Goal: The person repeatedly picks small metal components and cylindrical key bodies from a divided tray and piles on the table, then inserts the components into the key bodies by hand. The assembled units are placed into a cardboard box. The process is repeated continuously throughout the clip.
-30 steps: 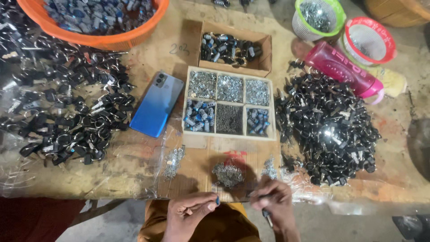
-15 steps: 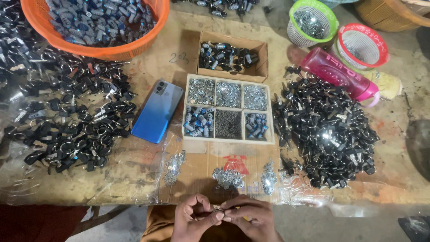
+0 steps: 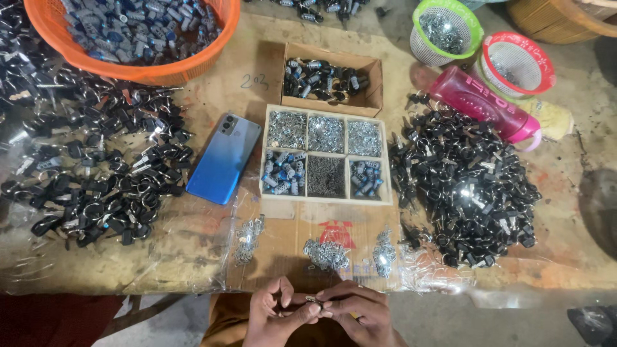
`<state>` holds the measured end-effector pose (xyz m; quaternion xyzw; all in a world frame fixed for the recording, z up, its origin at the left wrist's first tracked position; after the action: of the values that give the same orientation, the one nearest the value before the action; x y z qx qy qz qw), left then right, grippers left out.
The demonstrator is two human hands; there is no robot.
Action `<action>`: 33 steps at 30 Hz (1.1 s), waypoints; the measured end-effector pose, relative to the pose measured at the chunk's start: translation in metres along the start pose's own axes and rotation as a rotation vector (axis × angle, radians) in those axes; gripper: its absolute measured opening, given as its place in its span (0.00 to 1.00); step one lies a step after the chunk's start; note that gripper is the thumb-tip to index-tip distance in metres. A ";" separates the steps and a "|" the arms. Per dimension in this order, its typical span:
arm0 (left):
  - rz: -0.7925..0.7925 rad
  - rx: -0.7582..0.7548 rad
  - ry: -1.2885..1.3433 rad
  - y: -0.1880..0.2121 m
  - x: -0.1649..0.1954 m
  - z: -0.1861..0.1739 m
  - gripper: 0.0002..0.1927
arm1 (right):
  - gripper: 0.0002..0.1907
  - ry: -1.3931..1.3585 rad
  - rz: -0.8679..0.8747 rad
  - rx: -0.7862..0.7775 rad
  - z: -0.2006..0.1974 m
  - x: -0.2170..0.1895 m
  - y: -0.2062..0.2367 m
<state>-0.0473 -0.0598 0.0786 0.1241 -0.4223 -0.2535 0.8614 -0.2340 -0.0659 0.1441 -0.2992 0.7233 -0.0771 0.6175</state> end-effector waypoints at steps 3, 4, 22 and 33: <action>0.071 -0.081 -0.021 0.001 0.005 -0.002 0.24 | 0.11 -0.057 0.081 0.047 0.004 0.007 0.006; 0.101 -0.103 -0.037 0.002 0.006 -0.002 0.25 | 0.11 -0.072 0.081 0.048 0.006 0.009 0.008; 0.023 0.102 -0.007 0.003 0.009 -0.011 0.24 | 0.14 0.048 0.086 -0.170 -0.022 0.009 -0.006; 0.172 -0.010 -0.390 0.006 -0.002 -0.020 0.31 | 0.13 0.283 -0.278 -0.560 -0.018 -0.008 -0.043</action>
<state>-0.0307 -0.0534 0.0673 0.0319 -0.5889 -0.2005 0.7823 -0.2361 -0.1016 0.1756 -0.5393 0.7471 0.0001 0.3886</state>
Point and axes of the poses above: each hand's wrist, its own y-axis away from the middle knuckle, its own z-axis out of the palm, x = y × z, the point moved 4 cm from there along -y, towards the middle knuckle, and after that the axes turned 6 degrees about -z, right-handed, at the moved point
